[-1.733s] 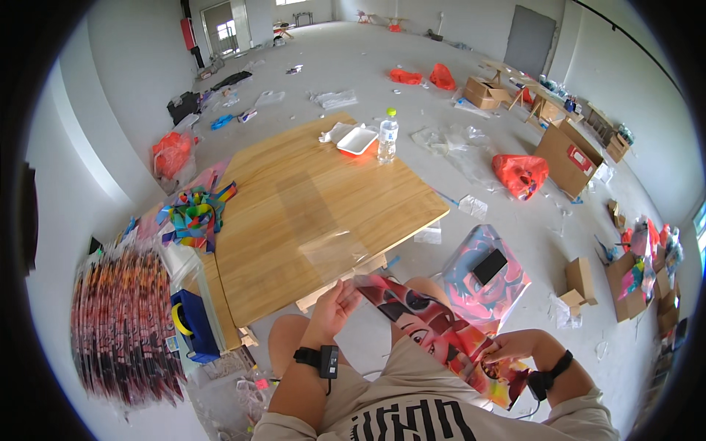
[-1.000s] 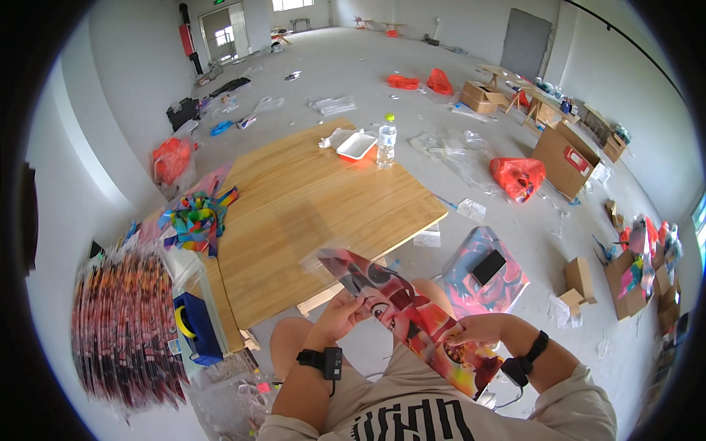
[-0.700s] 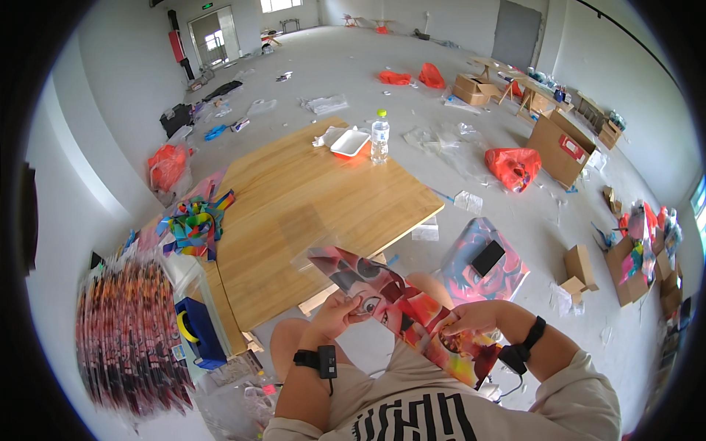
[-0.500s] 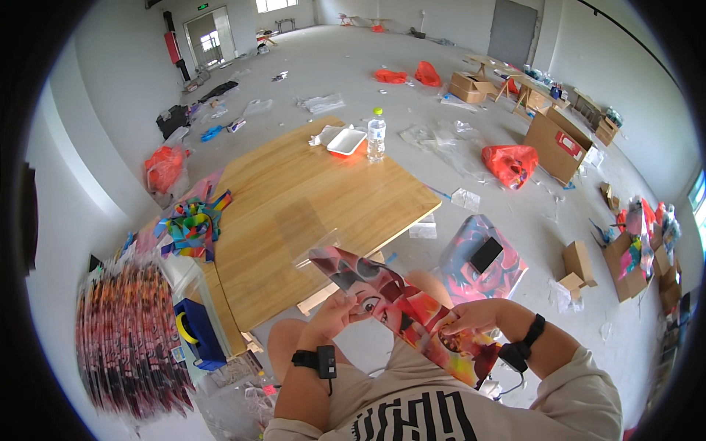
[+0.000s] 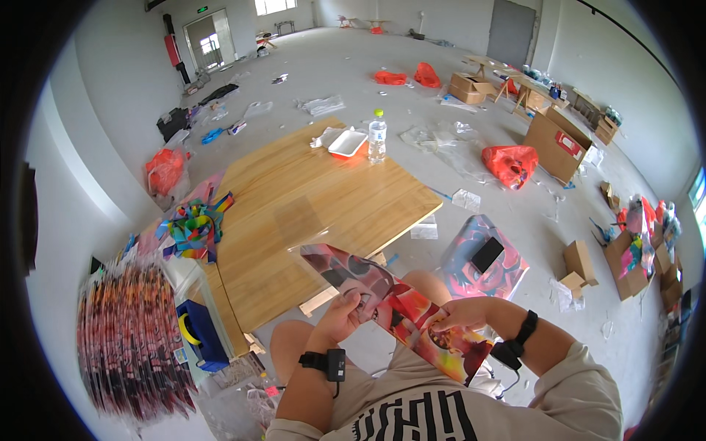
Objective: The recorder is folding a large cartoon-printed kite and placing it into a plastic sleeve.
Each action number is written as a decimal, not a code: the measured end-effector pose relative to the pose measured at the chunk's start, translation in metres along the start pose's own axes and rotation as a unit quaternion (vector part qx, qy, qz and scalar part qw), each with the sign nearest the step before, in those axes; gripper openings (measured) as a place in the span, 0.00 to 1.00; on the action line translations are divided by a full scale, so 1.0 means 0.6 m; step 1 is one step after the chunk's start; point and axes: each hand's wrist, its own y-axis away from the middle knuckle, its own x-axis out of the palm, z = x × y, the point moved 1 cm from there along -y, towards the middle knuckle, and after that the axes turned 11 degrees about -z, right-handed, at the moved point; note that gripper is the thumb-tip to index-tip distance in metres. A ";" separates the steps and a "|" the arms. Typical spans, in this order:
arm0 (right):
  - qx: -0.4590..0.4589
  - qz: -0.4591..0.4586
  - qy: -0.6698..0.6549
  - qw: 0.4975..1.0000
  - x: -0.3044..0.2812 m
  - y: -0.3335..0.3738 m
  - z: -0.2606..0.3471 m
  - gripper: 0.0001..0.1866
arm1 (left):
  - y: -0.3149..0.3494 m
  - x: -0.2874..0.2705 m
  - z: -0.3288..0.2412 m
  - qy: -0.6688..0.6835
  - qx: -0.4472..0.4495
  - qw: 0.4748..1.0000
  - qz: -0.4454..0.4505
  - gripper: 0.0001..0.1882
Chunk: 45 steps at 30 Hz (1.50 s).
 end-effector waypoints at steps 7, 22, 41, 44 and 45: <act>-0.052 -0.037 0.058 0.996 0.014 0.014 0.056 0.18 | -0.002 -0.027 0.011 0.016 -0.003 1.000 0.005 0.11; -0.062 -0.045 -0.004 0.997 0.017 -0.082 0.062 0.26 | 0.026 0.036 -0.008 -0.031 -0.021 0.999 0.021 0.38; -0.141 -0.013 -0.192 0.971 0.054 -0.139 0.052 0.18 | -0.001 -0.010 0.033 -0.246 0.100 0.964 -0.006 0.34; -0.119 -0.012 -0.220 0.968 0.044 -0.150 0.037 0.18 | -0.008 -0.013 0.036 -0.246 0.088 0.965 -0.012 0.33; -0.110 -0.008 -0.233 0.966 0.043 -0.159 0.034 0.20 | -0.011 -0.014 0.037 -0.238 0.089 0.967 -0.009 0.33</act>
